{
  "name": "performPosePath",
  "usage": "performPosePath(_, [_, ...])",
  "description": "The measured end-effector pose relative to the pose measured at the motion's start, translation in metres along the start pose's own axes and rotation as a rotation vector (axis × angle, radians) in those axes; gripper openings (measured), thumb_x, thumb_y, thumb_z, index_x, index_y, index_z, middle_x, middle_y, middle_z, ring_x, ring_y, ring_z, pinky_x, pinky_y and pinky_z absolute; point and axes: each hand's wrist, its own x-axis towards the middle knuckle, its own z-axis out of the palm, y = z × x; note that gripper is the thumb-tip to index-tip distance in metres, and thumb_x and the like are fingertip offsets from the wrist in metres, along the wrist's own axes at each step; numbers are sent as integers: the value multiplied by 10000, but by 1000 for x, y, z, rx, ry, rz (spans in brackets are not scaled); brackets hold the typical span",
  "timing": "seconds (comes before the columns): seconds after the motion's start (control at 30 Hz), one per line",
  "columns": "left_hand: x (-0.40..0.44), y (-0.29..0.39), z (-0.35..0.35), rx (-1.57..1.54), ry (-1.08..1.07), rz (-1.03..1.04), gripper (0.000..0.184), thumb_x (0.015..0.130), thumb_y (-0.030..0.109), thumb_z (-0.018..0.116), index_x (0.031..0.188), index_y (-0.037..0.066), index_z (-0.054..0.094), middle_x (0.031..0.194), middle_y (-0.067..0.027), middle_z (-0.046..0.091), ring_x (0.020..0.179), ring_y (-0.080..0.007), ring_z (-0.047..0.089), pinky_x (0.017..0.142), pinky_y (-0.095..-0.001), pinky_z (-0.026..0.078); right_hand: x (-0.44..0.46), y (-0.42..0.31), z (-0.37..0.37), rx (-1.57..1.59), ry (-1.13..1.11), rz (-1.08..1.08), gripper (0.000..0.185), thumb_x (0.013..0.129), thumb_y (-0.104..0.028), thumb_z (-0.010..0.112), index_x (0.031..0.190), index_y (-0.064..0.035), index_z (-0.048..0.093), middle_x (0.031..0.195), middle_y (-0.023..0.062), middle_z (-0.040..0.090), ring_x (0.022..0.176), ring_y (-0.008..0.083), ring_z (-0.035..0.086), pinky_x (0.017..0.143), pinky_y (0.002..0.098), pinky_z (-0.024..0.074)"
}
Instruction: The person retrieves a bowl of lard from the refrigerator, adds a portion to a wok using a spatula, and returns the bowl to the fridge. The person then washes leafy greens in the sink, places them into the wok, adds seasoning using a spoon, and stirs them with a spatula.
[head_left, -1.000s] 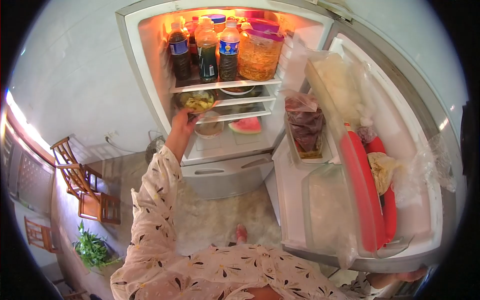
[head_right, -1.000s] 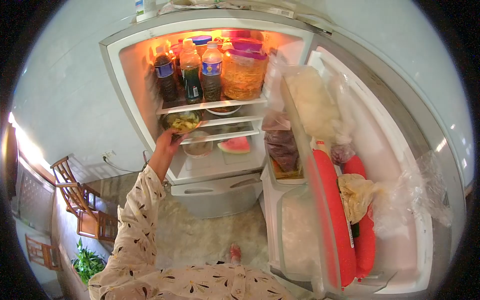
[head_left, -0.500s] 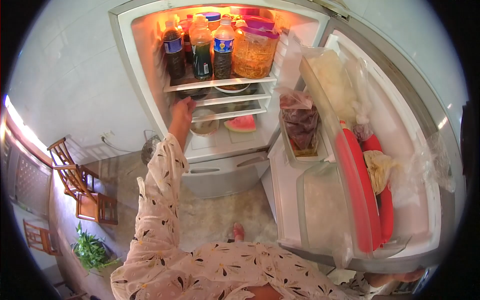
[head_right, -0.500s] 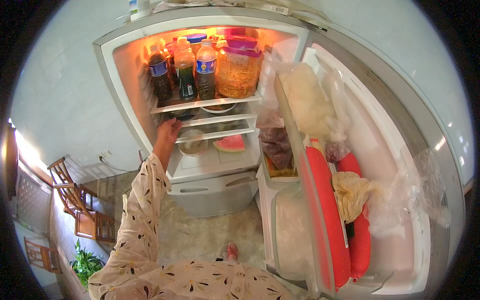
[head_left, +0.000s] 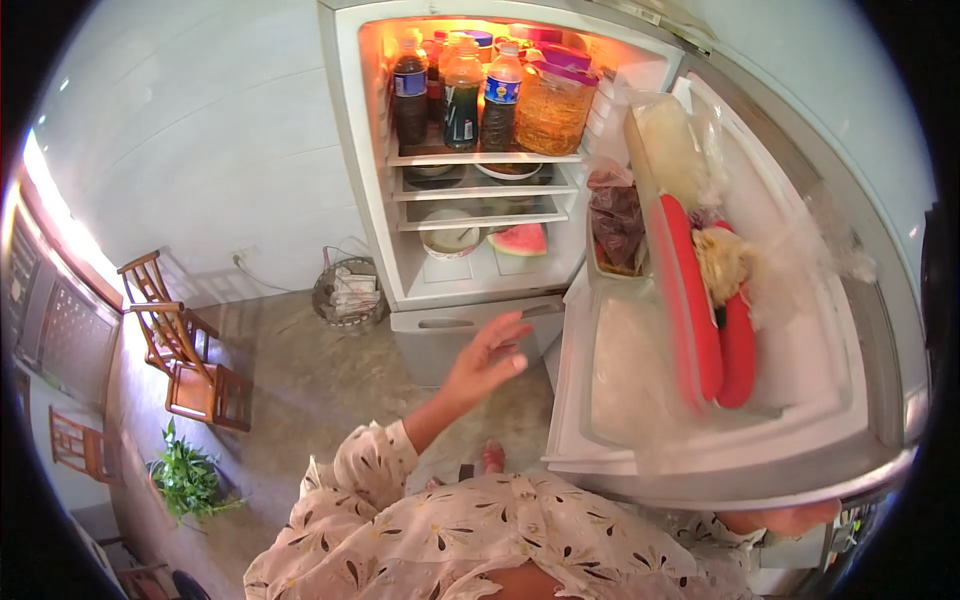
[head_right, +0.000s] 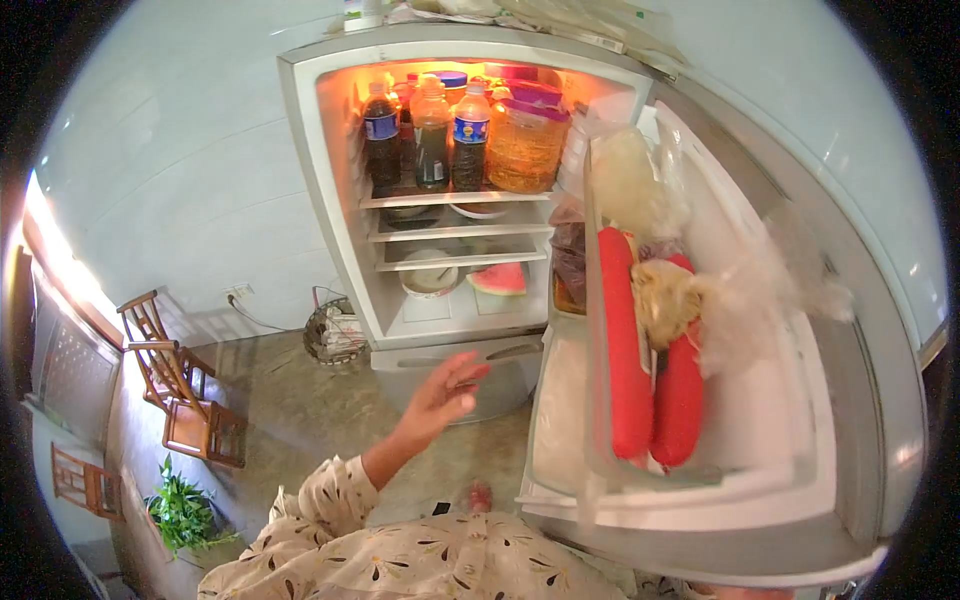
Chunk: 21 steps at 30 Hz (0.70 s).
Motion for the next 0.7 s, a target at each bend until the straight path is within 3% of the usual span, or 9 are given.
performPosePath(0.17, [-48, 46, 10, 327, -49, 351, 979, 777, 407, 707, 1468, 43, 116, 1500, -180, 202, 1395, -293, 199, 1117, -436, 150, 14, 2, 33, 151, -175, 43, 535, 858, -182, 536, 1339, 2, 394, 1308, 187, 489, 1204, 308, 484, 1006, 429, 366])
performPosePath(0.27, [-66, 58, 3, 513, -2, 476, 1001, 723, 354, 754, 1467, 61, 152, 1502, -186, 201, 1400, -297, 179, 1121, -416, 156, 17, 11, 45, 180, -280, 135, 531, 855, -173, 541, 1337, 1, 399, 1303, 188, 496, 1200, 308, 489, 1002, 429, 371])
performPosePath(0.33, [-73, 62, 1, 543, 83, 413, 1043, 708, 373, 762, 1460, 18, 133, 1509, -186, 183, 1398, -314, 179, 1121, -412, 160, 9, 27, 50, 156, -356, 270, 529, 854, -167, 545, 1335, 1, 403, 1300, 188, 500, 1198, 309, 493, 1000, 429, 374])
performPosePath(0.37, [-75, 63, -1, 537, 131, 373, 1048, 707, 370, 763, 1457, 4, 129, 1511, -186, 178, 1399, -318, 177, 1120, -409, 164, 1, 37, 51, 108, -401, 397, 484, 860, -170, 558, 1302, -7, 445, 1222, 172, 558, 1143, 291, 534, 967, 407, 400])
performPosePath(0.47, [-66, 47, -20, 553, 276, 351, 1007, 735, 290, 752, 1441, -41, 114, 1466, -199, 256, 1345, -305, 281, 1096, -387, 231, -59, 92, 59, -126, -572, 592, 424, 853, -223, 615, 1227, -40, 532, 1013, 107, 673, 966, 237, 628, 851, 362, 464])
performPosePath(0.53, [-50, 40, -39, 548, 394, 337, 969, 755, 238, 739, 1434, -53, 111, 1432, -206, 300, 1302, -286, 347, 1078, -378, 270, -110, 115, 56, -199, -747, 862, 419, 839, -256, 631, 1206, -69, 556, 974, 94, 678, 888, 227, 633, 765, 357, 486])
performPosePath(0.6, [-18, 52, -64, 495, 487, 289, 891, 800, 192, 698, 1426, -61, 115, 1375, -213, 356, 1239, -268, 407, 1051, -368, 309, -194, 144, 37, -251, -938, 941, 369, 845, -280, 619, 1143, -65, 584, 965, 120, 673, 854, 270, 635, 734, 364, 494])
performPosePath(0.67, [9, 66, -90, 720, 551, 278, 847, 823, 186, 676, 1420, -66, 131, 1367, -221, 376, 1251, -277, 403, 1042, -366, 319, -269, 143, 10, -427, -1265, 1033, 332, 845, -314, 606, 1053, -55, 609, 984, 144, 658, 851, 318, 629, 742, 399, 493])
performPosePath(0.7, [23, 60, -115, 719, 553, 284, 838, 830, 196, 672, 1418, -66, 136, 1362, -221, 386, 1252, -279, 403, 1042, -365, 320, -324, 143, -11, -351, -1354, 1218, 326, 852, -327, 581, 1031, -56, 612, 992, 158, 648, 855, 339, 622, 756, 421, 486])
